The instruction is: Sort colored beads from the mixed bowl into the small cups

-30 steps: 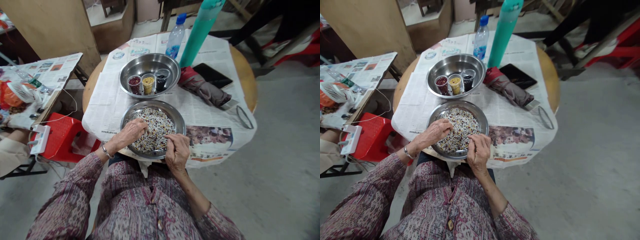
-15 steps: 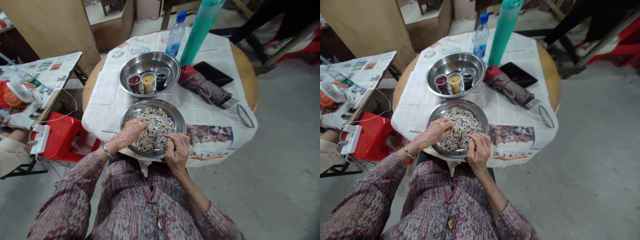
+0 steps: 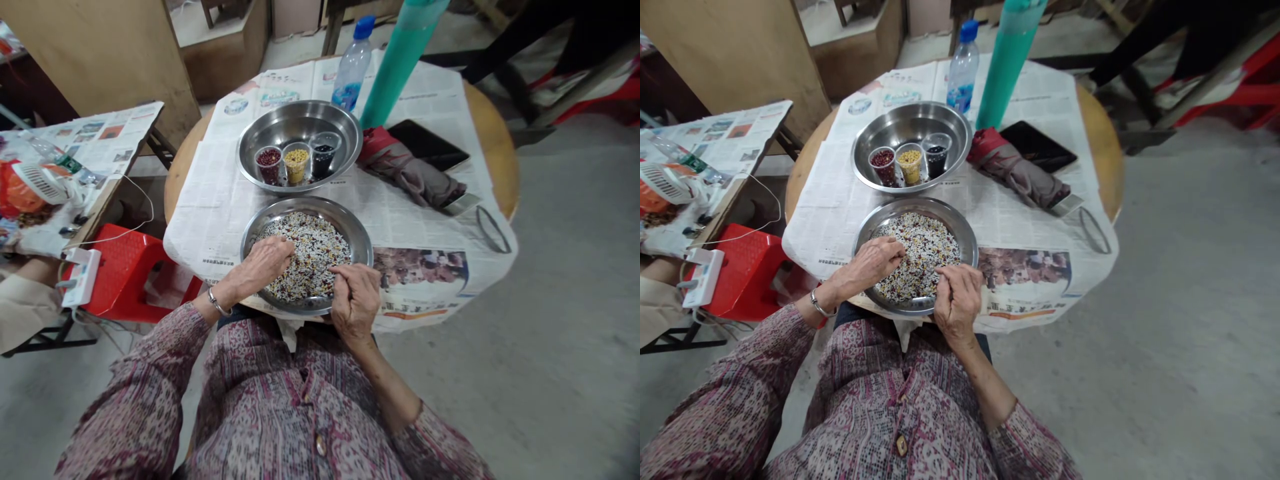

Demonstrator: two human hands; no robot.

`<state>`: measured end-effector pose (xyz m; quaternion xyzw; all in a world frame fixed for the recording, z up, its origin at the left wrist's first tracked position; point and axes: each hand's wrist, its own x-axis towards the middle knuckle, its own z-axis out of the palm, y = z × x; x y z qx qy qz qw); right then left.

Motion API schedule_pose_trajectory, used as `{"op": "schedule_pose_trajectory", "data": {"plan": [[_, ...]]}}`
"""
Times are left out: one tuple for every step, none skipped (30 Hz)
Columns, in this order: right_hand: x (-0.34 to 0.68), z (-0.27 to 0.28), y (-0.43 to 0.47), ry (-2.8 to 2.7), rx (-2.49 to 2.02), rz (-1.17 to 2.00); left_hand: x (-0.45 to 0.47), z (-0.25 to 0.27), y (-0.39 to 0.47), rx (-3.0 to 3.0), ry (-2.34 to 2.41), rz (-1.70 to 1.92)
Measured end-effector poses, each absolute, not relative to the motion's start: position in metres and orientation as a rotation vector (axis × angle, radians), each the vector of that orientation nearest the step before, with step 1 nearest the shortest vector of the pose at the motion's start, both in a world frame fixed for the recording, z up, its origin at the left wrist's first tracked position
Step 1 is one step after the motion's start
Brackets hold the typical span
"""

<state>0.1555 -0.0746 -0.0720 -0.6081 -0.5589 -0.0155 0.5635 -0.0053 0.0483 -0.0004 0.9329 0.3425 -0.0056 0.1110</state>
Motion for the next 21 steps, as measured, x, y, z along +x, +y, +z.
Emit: {"op": "schedule_pose_trajectory", "data": {"plan": [[0.156, -0.072, -0.075, -1.317, -1.43, -0.036, -0.005, 0.0, 0.048, 2.735, 1.006, -0.025], [0.156, -0.072, -0.075, -1.317, -1.428, -0.034, -0.005, 0.0, 0.049, 2.73, 1.002, -0.028], [0.155, -0.071, -0.075, -1.316, -1.428, -0.031, -0.006, 0.001, 0.049, 2.725, 0.997, -0.021], [0.155, -0.071, -0.075, -1.313, -1.425, -0.03, -0.006, 0.001, 0.049, 2.72, 0.996, 0.001], [0.155, -0.071, -0.075, -1.309, -1.424, -0.027, -0.007, 0.002, 0.05, 2.712, 0.994, 0.033], [0.155, -0.07, -0.074, -1.304, -1.426, -0.023, -0.009, 0.002, 0.051, 2.7, 0.991, 0.072], [0.155, -0.07, -0.074, -1.298, -1.433, -0.018, -0.011, 0.003, 0.052, 2.682, 0.987, 0.117], [0.155, -0.07, -0.074, -1.293, -1.444, -0.011, -0.013, 0.003, 0.052, 2.659, 0.979, 0.165], [0.155, -0.07, -0.074, -1.287, -1.456, -0.005, -0.015, 0.003, 0.053, 2.63, 0.966, 0.212], [0.155, -0.07, -0.074, -1.285, -1.467, 0.002, -0.017, 0.003, 0.054, 2.595, 0.95, 0.258], [0.155, -0.069, -0.074, -1.284, -1.473, 0.008, -0.019, 0.003, 0.054, 2.553, 0.938, 0.302], [0.155, -0.07, -0.075, -1.284, -1.472, 0.013, -0.02, 0.004, 0.054, 2.506, 0.936, 0.344], [0.155, -0.07, -0.075, -1.285, -1.467, 0.016, -0.021, 0.004, 0.054, 2.458, 0.942, 0.379], [0.155, -0.07, -0.075, -1.287, -1.46, 0.018, -0.021, 0.005, 0.054, 2.407, 0.957, 0.409], [0.155, -0.07, -0.075, -1.289, -1.453, 0.018, -0.022, 0.007, 0.054, 2.355, 0.982, 0.434], [0.155, -0.071, -0.075, -1.293, -1.447, 0.017, -0.021, 0.009, 0.055, 2.3, 1.007, 0.457], [0.155, -0.071, -0.075, -1.297, -1.442, 0.012, -0.021, 0.013, 0.057, 2.24, 1.027, 0.478], [0.155, -0.072, -0.074, -1.304, -1.439, 0.008, -0.02, 0.017, 0.059, 2.174, 1.043, 0.503], [0.155, -0.072, -0.074, -1.31, -1.434, 0.001, -0.019, 0.022, 0.064, 2.109, 1.053, 0.534], [0.155, -0.073, -0.074, -1.314, -1.428, -0.005, -0.017, 0.027, 0.071, 2.055, 1.062, 0.572], [0.156, -0.074, -0.074, -1.317, -1.42, -0.012, -0.015, 0.032, 0.079, 2.019, 1.071, 0.62]]}}
